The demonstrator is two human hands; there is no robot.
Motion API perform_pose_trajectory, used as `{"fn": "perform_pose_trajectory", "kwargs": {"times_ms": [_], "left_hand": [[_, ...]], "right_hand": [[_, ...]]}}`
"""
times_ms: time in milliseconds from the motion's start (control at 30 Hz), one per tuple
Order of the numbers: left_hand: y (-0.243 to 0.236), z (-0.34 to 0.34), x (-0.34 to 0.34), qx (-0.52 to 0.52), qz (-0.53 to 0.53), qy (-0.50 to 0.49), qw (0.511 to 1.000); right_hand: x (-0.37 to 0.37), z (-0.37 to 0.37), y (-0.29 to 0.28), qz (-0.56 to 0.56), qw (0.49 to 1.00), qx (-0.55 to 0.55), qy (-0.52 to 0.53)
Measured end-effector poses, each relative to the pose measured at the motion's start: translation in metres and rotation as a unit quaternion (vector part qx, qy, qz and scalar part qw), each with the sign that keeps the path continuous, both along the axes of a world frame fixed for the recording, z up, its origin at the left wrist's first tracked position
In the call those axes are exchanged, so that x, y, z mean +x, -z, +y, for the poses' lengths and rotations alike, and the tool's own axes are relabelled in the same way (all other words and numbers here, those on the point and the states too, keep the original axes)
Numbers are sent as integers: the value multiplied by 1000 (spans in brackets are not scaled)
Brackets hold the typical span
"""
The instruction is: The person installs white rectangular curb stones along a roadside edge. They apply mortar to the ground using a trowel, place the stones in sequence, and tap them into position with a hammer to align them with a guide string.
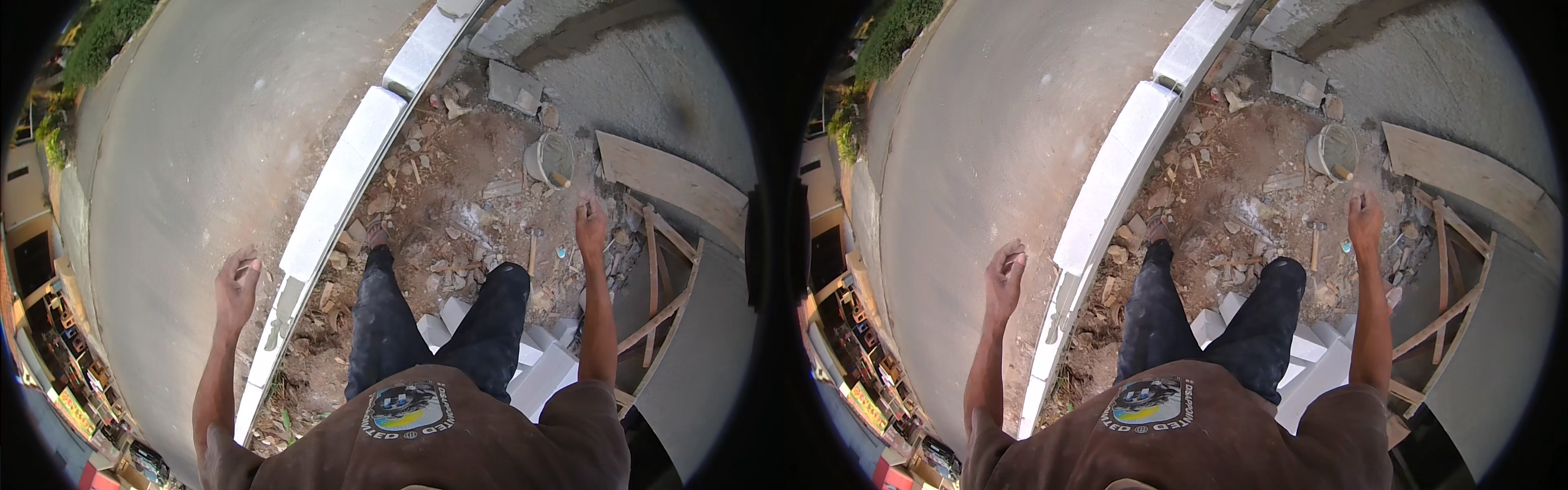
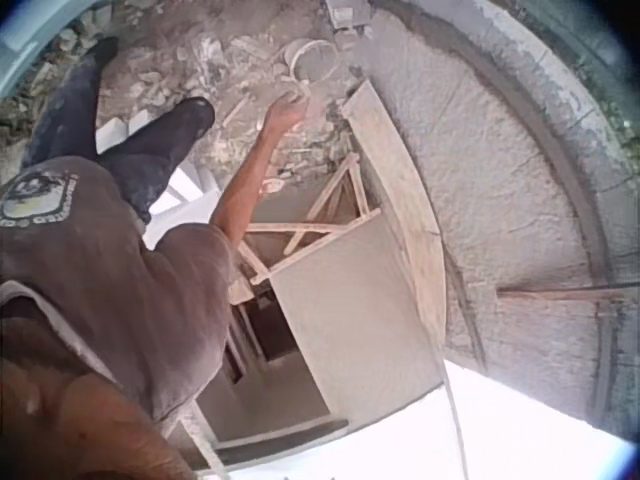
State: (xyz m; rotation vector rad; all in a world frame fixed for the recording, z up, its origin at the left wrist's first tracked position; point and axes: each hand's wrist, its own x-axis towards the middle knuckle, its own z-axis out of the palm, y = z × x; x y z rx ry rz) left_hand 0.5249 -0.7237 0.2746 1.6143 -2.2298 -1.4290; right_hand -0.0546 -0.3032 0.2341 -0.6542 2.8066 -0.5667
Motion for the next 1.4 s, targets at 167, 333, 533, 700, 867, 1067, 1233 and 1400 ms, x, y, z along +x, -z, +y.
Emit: {"fn": "perform_pose_trajectory", "kwargs": {"times_ms": [167,333,533,700,867,1067,1233,1400], "left_hand": [[-161,77,-49,-200,308,-27,930],[-106,198,-115,-82,55,213,972],[67,197,-90,-93,-199,45,974],[157,150,-77,-167,-297,68,938],[170,120,-51,-233,-364,118,894],[225,111,-38,-205,-360,99,905],[231,107,-39,-200,-351,58,913],[222,117,-19,-228,-363,47,902]], "right_hand": [[39,229,219,-216,966,110,87],[82,294,355,-244,929,270,70],[51,366,493,-202,927,308,68],[7,448,550,-248,909,330,49],[36,407,559,-207,925,317,9],[-23,391,502,-108,961,252,45],[-18,349,420,-160,974,161,27],[19,228,291,-234,970,44,-50]]}}
